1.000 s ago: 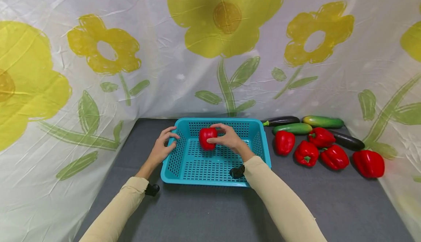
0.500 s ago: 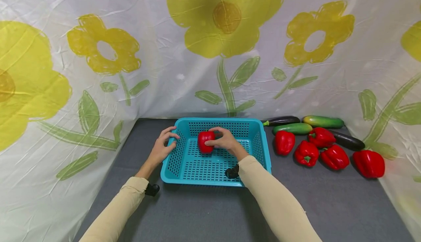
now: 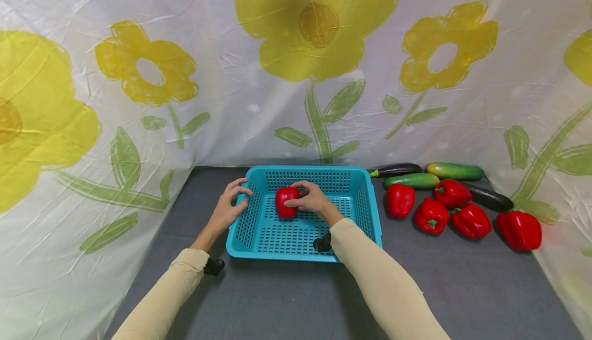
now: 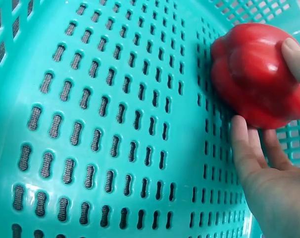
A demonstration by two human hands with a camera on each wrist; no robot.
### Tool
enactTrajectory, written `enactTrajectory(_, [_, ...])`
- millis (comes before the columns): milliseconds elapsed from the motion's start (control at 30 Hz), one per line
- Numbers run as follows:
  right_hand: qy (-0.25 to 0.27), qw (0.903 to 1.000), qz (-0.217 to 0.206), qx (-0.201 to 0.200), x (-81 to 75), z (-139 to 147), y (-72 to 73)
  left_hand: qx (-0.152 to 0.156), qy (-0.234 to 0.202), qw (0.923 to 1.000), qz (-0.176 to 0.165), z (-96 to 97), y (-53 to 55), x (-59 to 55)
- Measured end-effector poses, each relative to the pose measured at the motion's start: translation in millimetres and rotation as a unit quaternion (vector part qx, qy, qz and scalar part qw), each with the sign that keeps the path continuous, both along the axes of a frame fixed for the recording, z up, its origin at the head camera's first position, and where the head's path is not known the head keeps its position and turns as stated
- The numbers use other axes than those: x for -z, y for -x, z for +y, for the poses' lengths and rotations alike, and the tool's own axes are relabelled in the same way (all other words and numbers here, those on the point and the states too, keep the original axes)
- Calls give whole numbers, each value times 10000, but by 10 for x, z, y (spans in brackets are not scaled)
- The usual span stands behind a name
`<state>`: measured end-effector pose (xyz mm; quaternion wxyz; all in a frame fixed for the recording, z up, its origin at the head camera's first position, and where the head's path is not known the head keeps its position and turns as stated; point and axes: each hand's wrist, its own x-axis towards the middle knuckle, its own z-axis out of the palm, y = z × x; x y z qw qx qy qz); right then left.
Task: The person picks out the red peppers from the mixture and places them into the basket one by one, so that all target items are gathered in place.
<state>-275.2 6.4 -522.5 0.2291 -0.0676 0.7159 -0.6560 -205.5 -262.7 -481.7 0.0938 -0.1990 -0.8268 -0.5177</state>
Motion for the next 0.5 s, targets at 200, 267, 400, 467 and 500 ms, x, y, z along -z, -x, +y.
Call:
enactTrajectory(200, [-69, 9999, 95, -7, -23, 3, -13, 17, -10, 10000, -13, 5, 1, -2])
enactTrajectory(267, [-70, 9999, 109, -27, -25, 2, -9, 7, -7, 10000, -15, 4, -2, -4])
enactTrajectory(400, [-47, 9999, 112, -83, -14, -1, -1, -12, 20, 10000, -25, 1, -8, -13])
enactTrajectory(467, [-38, 9999, 106, -94, -7, 0, 1, 6, 8, 10000, -30, 3, -11, -17])
enactTrajectory(500, [-42, 9999, 106, -100, -4, 1, 1, 14, -1, 10000, -33, 6, -12, -19])
